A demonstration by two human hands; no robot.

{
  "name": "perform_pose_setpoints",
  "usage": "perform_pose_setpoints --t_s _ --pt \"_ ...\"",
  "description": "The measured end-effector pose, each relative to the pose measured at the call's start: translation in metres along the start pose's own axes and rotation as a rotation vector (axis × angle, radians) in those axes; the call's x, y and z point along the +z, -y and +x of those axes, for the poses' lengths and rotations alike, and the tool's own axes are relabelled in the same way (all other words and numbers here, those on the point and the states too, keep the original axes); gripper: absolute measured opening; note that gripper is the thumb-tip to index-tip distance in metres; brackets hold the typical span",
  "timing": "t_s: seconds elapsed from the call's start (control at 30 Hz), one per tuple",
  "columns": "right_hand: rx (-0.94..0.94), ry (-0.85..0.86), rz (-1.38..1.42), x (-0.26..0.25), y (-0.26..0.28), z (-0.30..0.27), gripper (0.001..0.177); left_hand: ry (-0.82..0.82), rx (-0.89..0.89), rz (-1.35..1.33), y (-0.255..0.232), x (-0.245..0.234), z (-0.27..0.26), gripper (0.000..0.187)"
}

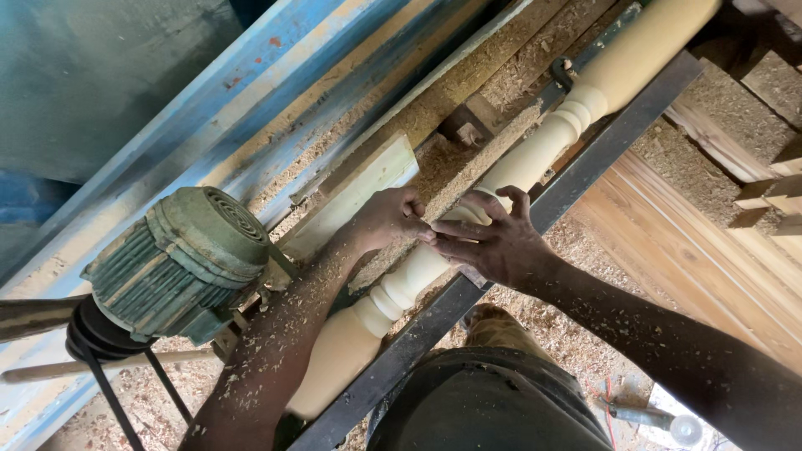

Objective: The person shapes a wooden spindle by holding a turning tool against the workpiece while it rotates on a lathe. They move the tool along the length of the wood to carve decorative contours and grooves.

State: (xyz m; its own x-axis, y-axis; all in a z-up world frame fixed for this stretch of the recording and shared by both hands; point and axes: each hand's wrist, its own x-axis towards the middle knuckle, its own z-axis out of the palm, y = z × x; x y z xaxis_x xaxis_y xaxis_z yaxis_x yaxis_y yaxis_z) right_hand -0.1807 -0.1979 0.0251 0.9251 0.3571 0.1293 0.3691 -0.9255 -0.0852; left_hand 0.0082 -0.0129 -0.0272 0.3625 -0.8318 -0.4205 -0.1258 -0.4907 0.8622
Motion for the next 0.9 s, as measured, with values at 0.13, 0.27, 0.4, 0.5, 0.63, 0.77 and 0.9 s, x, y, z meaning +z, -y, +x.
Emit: perform_pose_setpoints --t_s 0.13,0.27,0.4,0.5,0.63,0.77,0.9 --pt "-0.029 0.002 -0.038 0.004 0.004 0.001 0.052 0.019 0.05 -0.133 0.011 0.002 -0.002 0.037" --pt "-0.024 -0.09 -0.003 0.012 0.014 0.003 0.05 0.015 0.039 -0.045 0.015 -0.001 -0.015 0.035" --pt "-0.018 -0.107 -0.003 0.016 0.024 0.004 0.053 0.006 0.026 -0.016 0.015 -0.001 -0.023 0.034" --pt "-0.016 -0.11 -0.006 0.018 0.03 0.005 0.056 -0.003 -0.022 0.014 0.016 0.0 -0.027 0.033" --pt "-0.015 -0.2 -0.015 0.02 0.037 0.01 0.056 -0.034 0.005 0.093 0.017 -0.002 -0.034 0.034" --pt "-0.031 -0.141 0.045 0.018 0.045 0.014 0.055 0.0 -0.143 0.059 0.019 0.002 -0.043 0.035" --pt "-0.031 -0.07 0.049 0.014 0.046 0.017 0.06 -0.001 -0.138 0.007 0.027 0.001 -0.044 0.036"
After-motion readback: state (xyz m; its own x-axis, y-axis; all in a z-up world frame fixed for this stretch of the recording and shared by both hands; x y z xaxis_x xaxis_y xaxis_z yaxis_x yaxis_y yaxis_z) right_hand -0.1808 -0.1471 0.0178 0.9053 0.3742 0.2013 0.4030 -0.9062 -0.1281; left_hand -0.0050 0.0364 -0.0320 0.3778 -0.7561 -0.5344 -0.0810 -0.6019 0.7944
